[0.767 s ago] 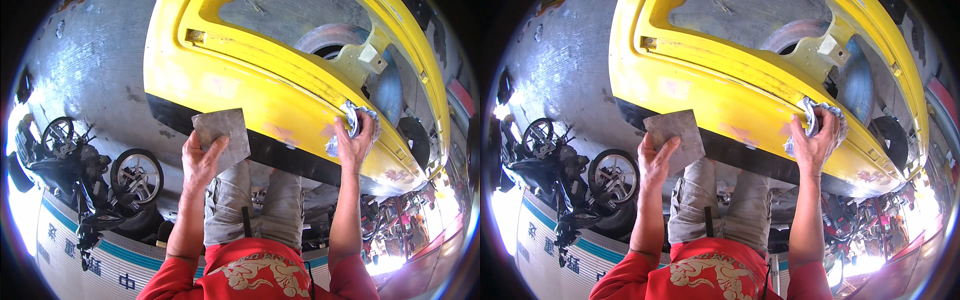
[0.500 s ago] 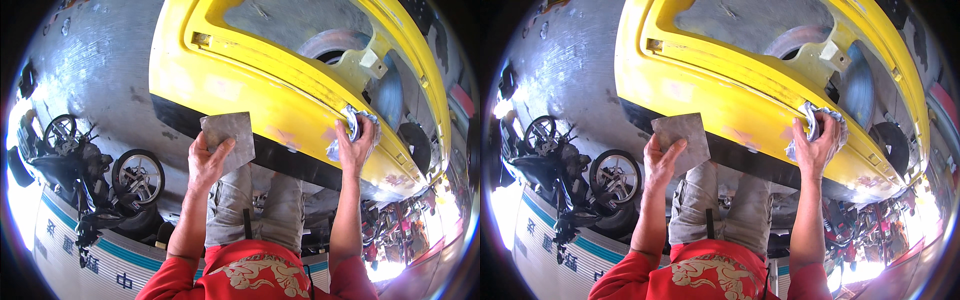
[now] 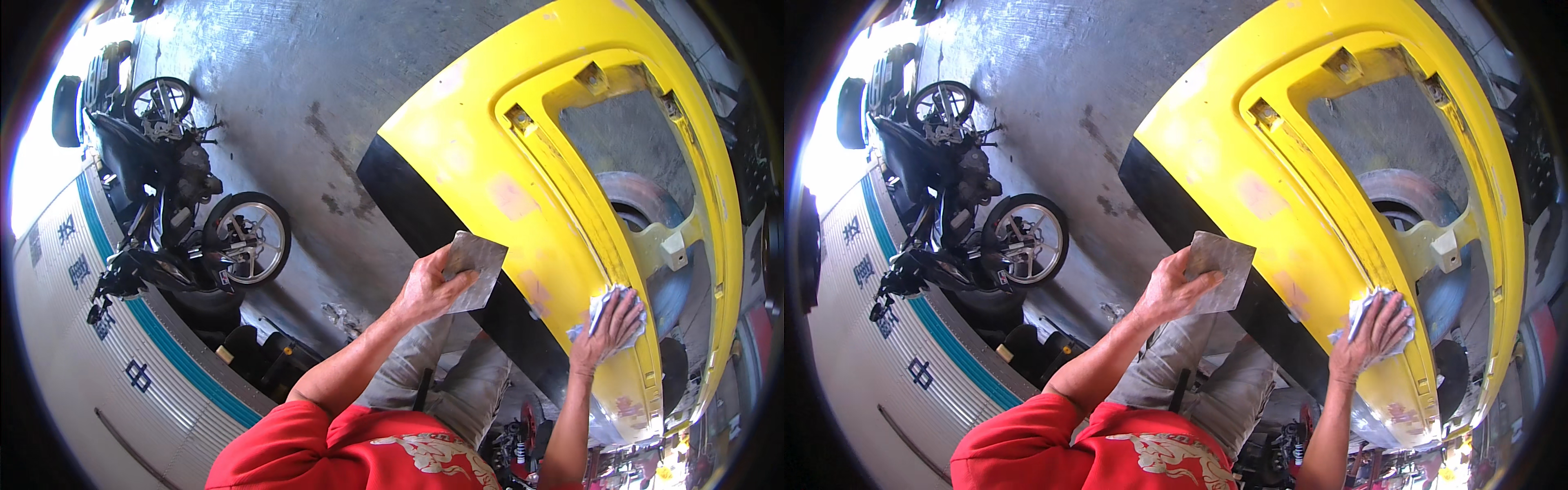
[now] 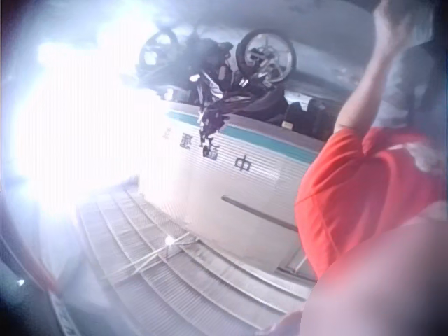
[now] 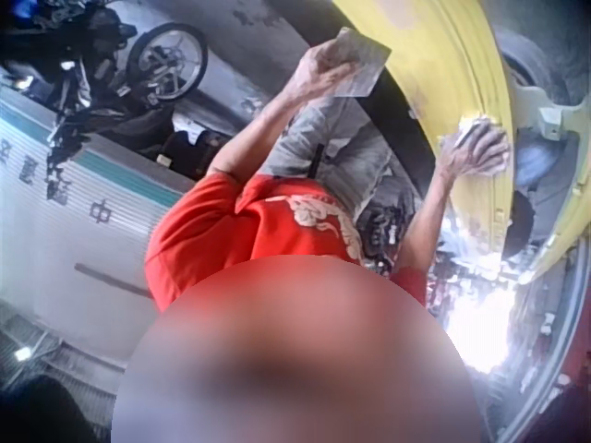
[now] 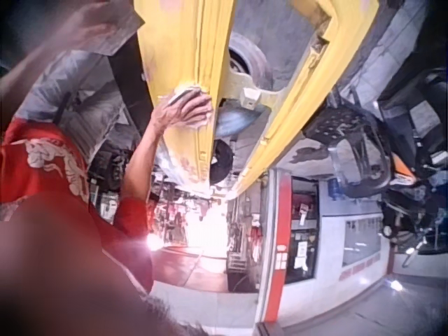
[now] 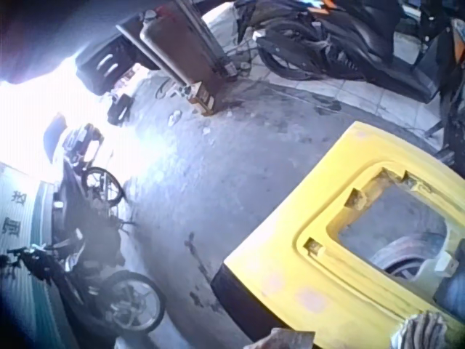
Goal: The person wipes a yellow car part with a cloth, then uses a sanding block to sand the black section. They alternate between wiping and sanding to clean and smooth the surface.
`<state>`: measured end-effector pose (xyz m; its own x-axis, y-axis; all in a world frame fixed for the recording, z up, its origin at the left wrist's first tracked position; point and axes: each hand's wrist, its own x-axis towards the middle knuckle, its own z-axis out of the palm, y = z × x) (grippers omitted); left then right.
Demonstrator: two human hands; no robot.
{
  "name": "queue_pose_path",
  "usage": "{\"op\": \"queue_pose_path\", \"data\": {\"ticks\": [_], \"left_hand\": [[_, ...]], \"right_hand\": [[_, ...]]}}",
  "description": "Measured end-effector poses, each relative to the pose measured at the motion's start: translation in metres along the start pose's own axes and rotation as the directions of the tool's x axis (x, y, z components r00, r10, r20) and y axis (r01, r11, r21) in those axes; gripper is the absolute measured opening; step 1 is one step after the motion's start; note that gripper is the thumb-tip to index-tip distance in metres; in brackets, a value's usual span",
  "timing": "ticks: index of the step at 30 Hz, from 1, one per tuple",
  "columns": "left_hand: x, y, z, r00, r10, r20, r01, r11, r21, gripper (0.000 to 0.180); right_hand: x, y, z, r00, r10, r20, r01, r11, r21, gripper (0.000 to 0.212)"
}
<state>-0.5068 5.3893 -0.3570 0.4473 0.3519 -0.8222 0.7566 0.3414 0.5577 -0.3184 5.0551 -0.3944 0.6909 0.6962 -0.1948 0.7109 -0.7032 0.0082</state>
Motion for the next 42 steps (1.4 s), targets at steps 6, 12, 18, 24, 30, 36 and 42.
{"op": "queue_pose_path", "data": {"ticks": [6,12,18,24,30,36,42], "left_hand": [[0.003,-0.012,-0.013,0.999,0.033,-0.025,-0.034,0.998,-0.054,0.041],[0.011,-0.020,-0.031,0.995,0.032,-0.096,-0.045,0.988,-0.145,0.038],[0.018,-0.023,-0.054,0.987,0.008,-0.161,-0.039,0.982,-0.187,0.029],[0.024,-0.014,-0.061,0.989,-0.011,-0.148,-0.025,0.970,-0.242,0.029],[0.032,-0.009,-0.064,0.992,0.020,-0.126,-0.048,0.974,-0.222,0.029],[0.034,-0.012,-0.071,0.991,0.016,-0.133,-0.027,0.996,-0.082,0.028],[0.035,-0.019,-0.062,0.992,0.000,-0.124,-0.013,0.994,-0.111,0.028]], "right_hand": [[0.082,-0.089,0.022,0.993,-0.103,-0.054,0.106,0.992,0.068,0.060],[0.228,-0.212,0.021,0.938,-0.345,-0.042,0.346,0.920,0.185,0.065],[0.265,-0.250,0.023,0.958,-0.269,-0.099,0.284,0.933,0.220,0.067],[0.245,-0.235,0.016,0.962,-0.274,-0.015,0.260,0.893,0.368,0.070],[0.237,-0.221,0.010,0.948,-0.318,-0.017,0.304,0.887,0.346,0.062],[0.217,-0.219,0.011,0.964,-0.265,0.014,0.249,0.923,0.293,0.072],[0.260,-0.258,0.018,0.989,-0.142,0.032,0.130,0.961,0.246,0.077]]}}
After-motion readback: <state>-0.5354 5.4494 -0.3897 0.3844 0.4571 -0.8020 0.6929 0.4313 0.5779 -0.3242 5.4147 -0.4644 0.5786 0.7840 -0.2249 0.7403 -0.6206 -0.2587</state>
